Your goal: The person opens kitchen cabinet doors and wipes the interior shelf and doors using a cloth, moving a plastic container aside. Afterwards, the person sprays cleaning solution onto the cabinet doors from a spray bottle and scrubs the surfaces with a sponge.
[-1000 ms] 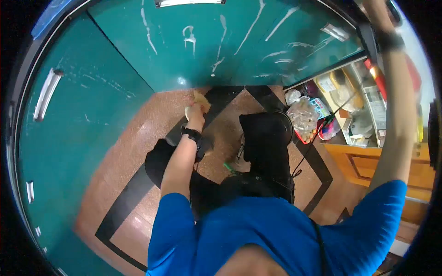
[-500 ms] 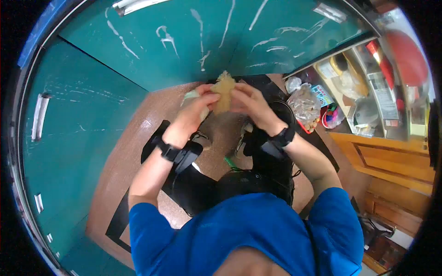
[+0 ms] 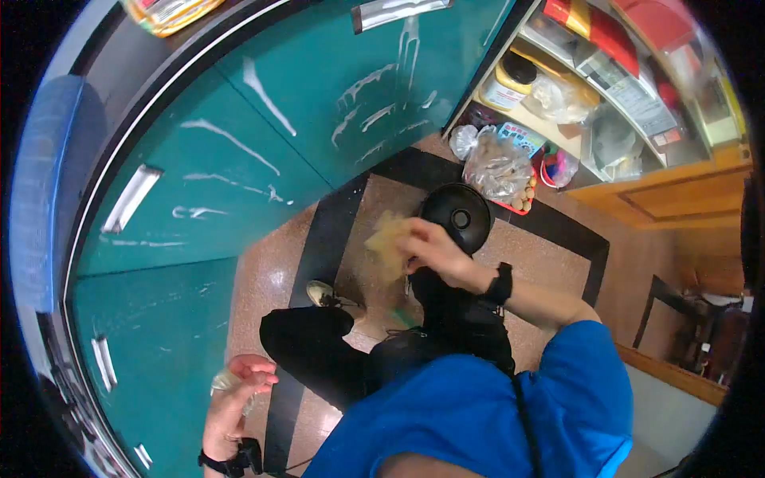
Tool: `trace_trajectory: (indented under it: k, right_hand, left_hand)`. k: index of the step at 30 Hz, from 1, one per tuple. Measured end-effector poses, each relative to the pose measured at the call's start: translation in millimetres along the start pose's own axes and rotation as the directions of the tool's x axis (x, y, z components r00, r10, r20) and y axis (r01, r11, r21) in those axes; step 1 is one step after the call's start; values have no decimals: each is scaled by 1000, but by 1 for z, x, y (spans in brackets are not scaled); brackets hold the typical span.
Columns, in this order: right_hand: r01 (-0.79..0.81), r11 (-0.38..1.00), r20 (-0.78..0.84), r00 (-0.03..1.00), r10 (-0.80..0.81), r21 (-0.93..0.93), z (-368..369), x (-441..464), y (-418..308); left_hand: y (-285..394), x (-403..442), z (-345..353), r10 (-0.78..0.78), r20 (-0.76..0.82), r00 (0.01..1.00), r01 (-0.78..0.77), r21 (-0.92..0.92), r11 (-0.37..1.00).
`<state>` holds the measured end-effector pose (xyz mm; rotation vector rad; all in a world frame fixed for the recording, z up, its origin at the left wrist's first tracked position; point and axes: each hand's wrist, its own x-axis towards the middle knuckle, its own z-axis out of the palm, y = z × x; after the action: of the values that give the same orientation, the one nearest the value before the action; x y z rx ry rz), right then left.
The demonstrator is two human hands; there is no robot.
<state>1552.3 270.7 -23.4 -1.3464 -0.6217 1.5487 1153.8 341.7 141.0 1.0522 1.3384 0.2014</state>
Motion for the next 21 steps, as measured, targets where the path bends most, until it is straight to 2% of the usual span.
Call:
trace_trajectory:
  k: [2, 4, 5, 6, 8, 9, 10, 11, 12, 13, 14, 16, 18, 19, 21]
  right_hand:
    - [-17, 999, -116, 993, 13, -39, -25, -14, -9]
    - [-59, 996, -174, 984, 45, -73, -48, -51, -39]
    - [-139, 984, -170, 978, 119, -114, -63, -79, -57]
    - [-219, 963, -152, 969, 195, -159, -71, -98, -76]
    - [-317, 933, -135, 946, 296, -172, -58, -139, -107]
    - [-363, 914, -156, 928, 337, -182, -55, -155, -113]
    - [-363, 911, -150, 929, 338, -194, -49, -162, -110]
    - [-339, 910, -54, 940, 336, -238, -37, -165, -102]
    - [-294, 915, 51, 946, 319, -275, -21, -162, -90]
    - [-159, 935, 124, 971, 207, -317, -8, -155, -73]
    - [-127, 941, 139, 974, 177, -313, -5, -146, -50]
    - [128, 946, 128, 987, -93, -297, -7, -126, -3]
    - [155, 969, -19, 987, -161, -195, -7, -126, 18]
    - [133, 984, -61, 988, -141, -121, -10, -129, 19]
    - [181, 971, -142, 969, -204, -158, -17, -130, 14]
  left_hand:
    - [8, -3, -4, -108, 18, 994, 109, -62, 992]
    - [12, -13, -20, -90, -76, 993, 90, -1, 996]
    - [10, -32, -40, -125, -12, 992, 125, 10, 992]
    - [17, -57, -47, -148, -38, 988, 147, -17, 989]
    - [39, -118, -56, -332, -42, 942, 334, 202, 921]
    - [54, -140, -48, -355, -45, 934, 357, 188, 915]
    - [70, -155, -34, -271, -6, 962, 266, 214, 940]
    - [75, -163, -20, -176, 24, 984, 165, 241, 956]
    - [69, -164, -8, -156, -3, 988, 152, 242, 958]
    - [61, -157, 3, -21, 24, 999, 16, 205, 979]
    - [51, -147, 13, 104, 57, 993, -112, 171, 979]
    - [17, -117, 26, 226, 23, 974, -223, 288, 931]
    - [-23, -87, 16, 269, -55, 962, -245, 274, 930]
    - [-44, -85, 11, 288, -44, 957, -266, 266, 926]
    - [-68, -81, 2, 381, -63, 922, -339, 341, 877]
